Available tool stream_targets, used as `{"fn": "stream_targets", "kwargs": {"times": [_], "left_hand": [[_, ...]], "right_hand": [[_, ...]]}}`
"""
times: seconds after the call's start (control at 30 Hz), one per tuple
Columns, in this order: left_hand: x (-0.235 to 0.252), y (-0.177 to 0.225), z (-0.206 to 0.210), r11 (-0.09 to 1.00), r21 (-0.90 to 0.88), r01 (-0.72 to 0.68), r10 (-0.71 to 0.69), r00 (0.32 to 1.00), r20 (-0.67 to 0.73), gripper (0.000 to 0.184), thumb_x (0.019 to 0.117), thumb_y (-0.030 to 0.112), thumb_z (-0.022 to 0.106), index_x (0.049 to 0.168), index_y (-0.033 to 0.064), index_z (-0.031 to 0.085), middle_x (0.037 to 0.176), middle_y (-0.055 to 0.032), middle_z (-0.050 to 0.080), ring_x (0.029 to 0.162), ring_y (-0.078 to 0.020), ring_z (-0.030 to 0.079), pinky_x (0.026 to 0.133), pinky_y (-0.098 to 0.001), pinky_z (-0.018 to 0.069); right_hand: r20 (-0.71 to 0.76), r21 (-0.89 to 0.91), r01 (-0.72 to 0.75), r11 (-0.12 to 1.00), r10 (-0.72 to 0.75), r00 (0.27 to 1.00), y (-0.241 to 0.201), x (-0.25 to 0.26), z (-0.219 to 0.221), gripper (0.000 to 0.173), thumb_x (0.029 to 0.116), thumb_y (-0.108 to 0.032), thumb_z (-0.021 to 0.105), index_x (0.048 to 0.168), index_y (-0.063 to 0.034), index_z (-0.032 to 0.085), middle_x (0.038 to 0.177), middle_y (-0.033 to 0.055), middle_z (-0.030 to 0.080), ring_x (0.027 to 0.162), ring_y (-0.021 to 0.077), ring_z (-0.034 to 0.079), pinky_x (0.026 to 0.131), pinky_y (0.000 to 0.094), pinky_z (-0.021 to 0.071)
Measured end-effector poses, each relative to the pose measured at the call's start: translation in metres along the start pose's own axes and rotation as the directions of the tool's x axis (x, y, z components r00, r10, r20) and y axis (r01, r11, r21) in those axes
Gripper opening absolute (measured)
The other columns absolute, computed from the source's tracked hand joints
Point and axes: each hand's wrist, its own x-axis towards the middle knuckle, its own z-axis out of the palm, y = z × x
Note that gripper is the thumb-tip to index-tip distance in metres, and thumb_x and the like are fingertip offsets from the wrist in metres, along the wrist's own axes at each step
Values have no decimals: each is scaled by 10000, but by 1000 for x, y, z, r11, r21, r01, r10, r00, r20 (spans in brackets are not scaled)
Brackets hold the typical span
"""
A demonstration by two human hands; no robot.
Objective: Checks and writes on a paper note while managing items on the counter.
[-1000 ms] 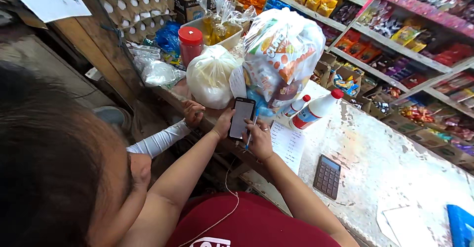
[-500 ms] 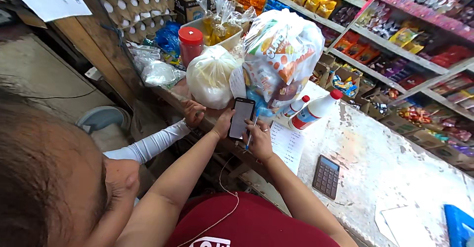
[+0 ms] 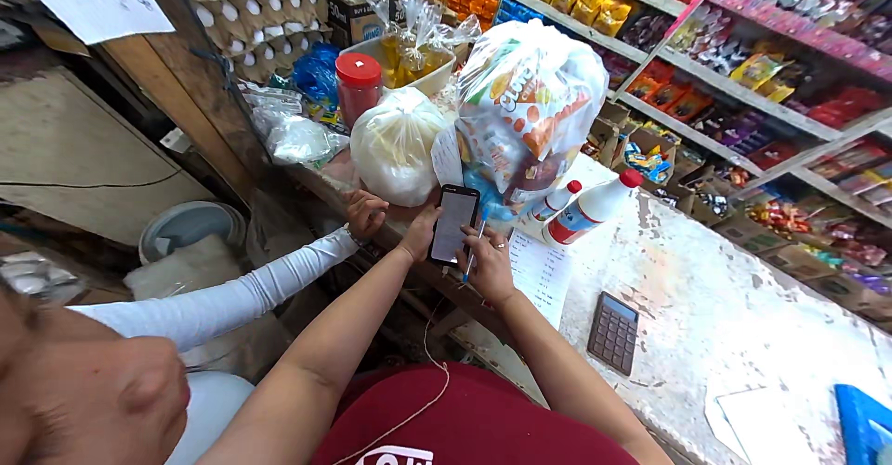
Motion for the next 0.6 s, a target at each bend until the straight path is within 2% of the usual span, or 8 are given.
{"fn": "stream_targets", "kwargs": {"times": [0.07,0.13,0.23,0.3,0.37,0.43,0.5,0.6], "left_hand": [[-2,2,1,1000,13,1,-1,1000,-15,505,1129,303,299,1547,25,350,1468,-173,529,1297,-208,572,1080,-410,483],[-5,4,3,999,32,-2,3,1000,-31,500,1126,282,311,1541,6,349,1513,-189,474,1347,-225,520,1116,-418,440],[-6,5,4,999,42,-8,10,999,-37,499,1125,279,317,1540,4,352,1524,-185,464,1360,-215,508,1125,-410,432],[-7,4,2,998,55,1,1,999,-39,506,1121,303,329,1541,23,363,1521,-168,476,1359,-213,511,1123,-414,438],[-14,5,1,991,129,34,-28,998,-50,537,1103,396,360,1546,94,390,1540,-117,477,1375,-211,498,1125,-445,426],[-18,7,1,988,147,54,-47,997,-54,551,1096,428,375,1558,126,385,1565,-89,455,1397,-209,474,1137,-460,410],[-17,9,3,992,119,46,-41,998,-42,533,1110,372,352,1562,90,360,1576,-114,430,1408,-210,458,1150,-450,395],[-18,9,3,990,131,59,-53,997,-49,542,1105,387,366,1568,105,359,1592,-102,415,1425,-209,441,1161,-454,381]], "right_hand": [[-6,-6,4,1000,-4,1000,0,0,0,226,924,-223,675,1084,-66,707,1272,96,717,1222,379,623,1010,552,471],[-25,6,15,1000,-15,1000,0,-2,0,229,920,-214,682,1085,-56,703,1265,110,718,1223,385,624,1012,558,468],[-62,35,-6,999,8,998,-3,-6,-7,228,936,-233,679,1092,-70,704,1247,101,724,1193,340,639,1021,515,464],[-63,76,-78,994,83,995,-8,-14,-19,230,958,-250,664,1073,-60,726,1127,102,751,1068,317,673,970,528,476],[-43,106,-149,983,155,987,-7,-30,-36,309,1033,-314,563,1089,-57,725,1032,103,747,987,295,684,969,539,483],[-36,132,-227,965,234,972,1,-52,-54,419,1062,-363,459,1159,-44,712,1067,125,743,1022,305,681,999,554,471],[-75,108,-288,952,297,952,13,-78,-71,469,1075,-364,417,1238,-7,676,1165,182,716,1089,337,666,1010,545,479],[-133,-40,-412,910,404,905,26,-115,-102,452,1068,-286,456,1277,71,638,1287,289,650,1195,447,626,1026,579,484]]}}
